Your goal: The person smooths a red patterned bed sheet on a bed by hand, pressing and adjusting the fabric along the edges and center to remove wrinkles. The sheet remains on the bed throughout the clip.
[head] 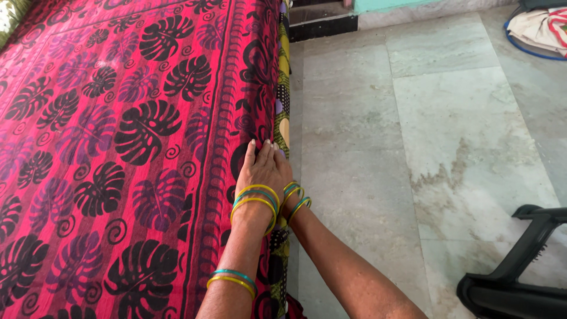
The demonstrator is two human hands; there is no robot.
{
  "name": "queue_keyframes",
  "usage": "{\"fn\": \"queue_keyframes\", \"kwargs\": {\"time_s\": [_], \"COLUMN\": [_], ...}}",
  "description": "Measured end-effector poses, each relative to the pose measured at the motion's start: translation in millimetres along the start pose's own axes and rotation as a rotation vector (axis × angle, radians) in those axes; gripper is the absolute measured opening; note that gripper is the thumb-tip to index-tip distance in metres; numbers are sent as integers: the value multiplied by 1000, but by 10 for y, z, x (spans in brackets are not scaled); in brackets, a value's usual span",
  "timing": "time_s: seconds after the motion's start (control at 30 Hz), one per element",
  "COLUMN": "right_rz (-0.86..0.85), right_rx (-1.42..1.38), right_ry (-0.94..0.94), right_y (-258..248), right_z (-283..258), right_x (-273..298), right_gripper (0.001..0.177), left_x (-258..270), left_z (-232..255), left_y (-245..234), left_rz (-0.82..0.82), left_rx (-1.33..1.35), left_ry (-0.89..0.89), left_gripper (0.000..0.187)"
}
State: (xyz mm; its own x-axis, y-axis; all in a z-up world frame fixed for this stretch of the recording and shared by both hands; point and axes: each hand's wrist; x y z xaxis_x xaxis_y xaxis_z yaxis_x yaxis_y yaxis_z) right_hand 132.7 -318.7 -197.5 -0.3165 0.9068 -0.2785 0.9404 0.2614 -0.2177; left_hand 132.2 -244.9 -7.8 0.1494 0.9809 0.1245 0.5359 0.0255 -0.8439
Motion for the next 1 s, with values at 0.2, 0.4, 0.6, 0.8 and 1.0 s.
{"fn": "queue_keyframes", "kwargs": {"time_s": [0.2, 0.4, 0.6, 0.8, 1.0], "right_rz": [149, -132, -263, -292, -222], "right_rx": [53, -403, -504, -538, -560], "right_ry": [-149, -2, 47, 39, 35], "right_y": [-272, -463, -404, -344, -184], "right_z": [-404, -860, -1021, -874, -835], "right_x": [-42, -437, -594, -696, -750], "right_gripper": [54, 59, 61, 61, 60], "left_x": [6, 41, 105, 91, 50], "left_z": [-29, -85, -157, -160, -243], "left_y": [-122, -201, -232, -182, -83], "left_rz": [19, 159, 117, 113, 125], "left_rx": [-23, 41, 155, 180, 297], "left_ry": [-41, -255, -277, -284, -262], "left_gripper": [66, 71, 71, 73, 75]}}
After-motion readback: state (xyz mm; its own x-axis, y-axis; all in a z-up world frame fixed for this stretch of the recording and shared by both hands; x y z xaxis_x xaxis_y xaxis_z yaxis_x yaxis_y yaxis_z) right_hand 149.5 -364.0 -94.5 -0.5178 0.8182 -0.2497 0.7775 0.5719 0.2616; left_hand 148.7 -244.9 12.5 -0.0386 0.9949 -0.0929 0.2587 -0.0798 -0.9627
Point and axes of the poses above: each hand's wrist, its own x-axis away from the middle knuckle, its own y-axis out of the palm, z = x × y, and after that the axes turned 13 degrees about y, right-handed
